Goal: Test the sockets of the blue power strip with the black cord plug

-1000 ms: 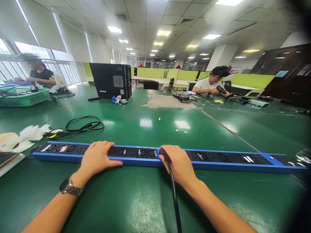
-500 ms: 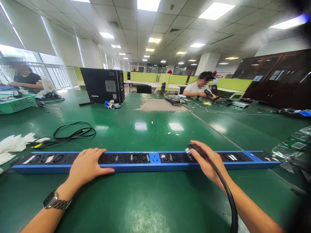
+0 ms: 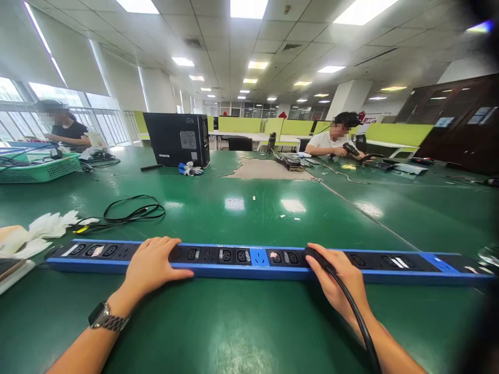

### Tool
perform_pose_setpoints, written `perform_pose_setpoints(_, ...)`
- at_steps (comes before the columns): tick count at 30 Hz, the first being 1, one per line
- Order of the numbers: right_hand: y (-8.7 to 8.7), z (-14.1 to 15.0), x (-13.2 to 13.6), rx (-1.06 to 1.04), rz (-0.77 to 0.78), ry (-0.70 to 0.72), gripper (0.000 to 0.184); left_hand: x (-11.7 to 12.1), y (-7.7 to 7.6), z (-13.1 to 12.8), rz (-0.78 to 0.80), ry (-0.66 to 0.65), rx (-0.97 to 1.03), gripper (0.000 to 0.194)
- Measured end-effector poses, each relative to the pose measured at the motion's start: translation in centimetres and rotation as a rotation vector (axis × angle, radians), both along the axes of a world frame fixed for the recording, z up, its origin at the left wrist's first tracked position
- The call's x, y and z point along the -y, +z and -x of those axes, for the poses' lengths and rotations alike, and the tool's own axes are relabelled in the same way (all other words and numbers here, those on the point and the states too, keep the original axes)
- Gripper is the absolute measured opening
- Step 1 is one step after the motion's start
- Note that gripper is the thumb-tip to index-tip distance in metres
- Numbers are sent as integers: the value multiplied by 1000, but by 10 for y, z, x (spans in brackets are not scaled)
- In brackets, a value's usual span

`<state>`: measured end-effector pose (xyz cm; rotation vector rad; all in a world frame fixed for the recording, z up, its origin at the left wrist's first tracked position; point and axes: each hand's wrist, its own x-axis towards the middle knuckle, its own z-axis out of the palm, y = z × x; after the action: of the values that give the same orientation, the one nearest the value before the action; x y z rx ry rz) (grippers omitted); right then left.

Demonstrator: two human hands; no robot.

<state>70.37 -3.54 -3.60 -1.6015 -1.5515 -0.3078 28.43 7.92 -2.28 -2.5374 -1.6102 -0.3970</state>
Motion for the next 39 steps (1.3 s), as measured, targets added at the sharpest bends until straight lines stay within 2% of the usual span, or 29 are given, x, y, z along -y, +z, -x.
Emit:
perform_pose_setpoints(2, 18, 1, -1, -110, -42, -75, 38, 0, -1, 0, -15, -8, 4, 80)
perform_pose_setpoints(4, 43, 9, -6, -260, -168, -214, 42, 0, -1, 0, -22, -7, 6, 79)
perform_pose_setpoints(5, 54, 18, -9, -285, -237, -212, 41, 0, -1, 0, -20, -4, 5, 79)
perform_pose_setpoints(6, 62, 33, -13, -268, -216, -126, 38, 0, -1, 0, -17, -4, 5, 79)
perform_pose_setpoints(7, 66, 52, -18, -226, -130, -5, 35, 0, -1, 0, -18, -4, 7, 79)
perform_pose_setpoints(9, 60, 100, -29, -87, -11, 205, 29, 0, -1, 0, -29, -7, 15, 78)
perform_pose_setpoints(11, 44, 150, -41, 50, 95, 306, 23, 0, -2, 0, -41, -16, 20, 77)
perform_pose_setpoints(13, 30, 187, -52, 123, 164, 324, 20, 0, -3, 0, -46, -22, 21, 76)
perform_pose_setpoints(16, 27, 207, -60, 212, 254, 271, 17, 0, -3, -1, -52, -15, 19, 77)
perform_pose_setpoints(19, 32, 206, -62, 298, 293, 267, 16, 1, -2, -2, -41, -9, 20, 79)
perform_pose_setpoints(24, 38, 212, -65, 484, 301, 397, 8, 2, -1, -2, -29, -13, 44, 75)
perform_pose_setpoints(25, 41, 210, -65, 441, 280, 397, 9, 2, -1, -2, -30, -9, 43, 75)
perform_pose_setpoints(27, 49, 197, -60, 206, 151, 330, 17, 1, -1, -1, -29, -4, 39, 76)
perform_pose_setpoints(29, 57, 171, -52, -101, -32, 205, 29, 1, -1, -1, -20, -11, 28, 79)
perform_pose_setpoints(30, 59, 155, -47, -189, -86, 167, 32, 1, -1, 0, -15, -11, 23, 80)
perform_pose_setpoints(32, 57, 122, -40, -182, -6, 203, 33, 0, -2, 0, -11, -4, 11, 82)
perform_pose_setpoints(35, 39, 87, -35, -20, 209, 288, 28, 0, -2, 0, -8, 6, 3, 81)
perform_pose_setpoints(39, 17, 86, -37, 181, 277, 273, 25, 0, -1, 1, 3, 5, -10, 82)
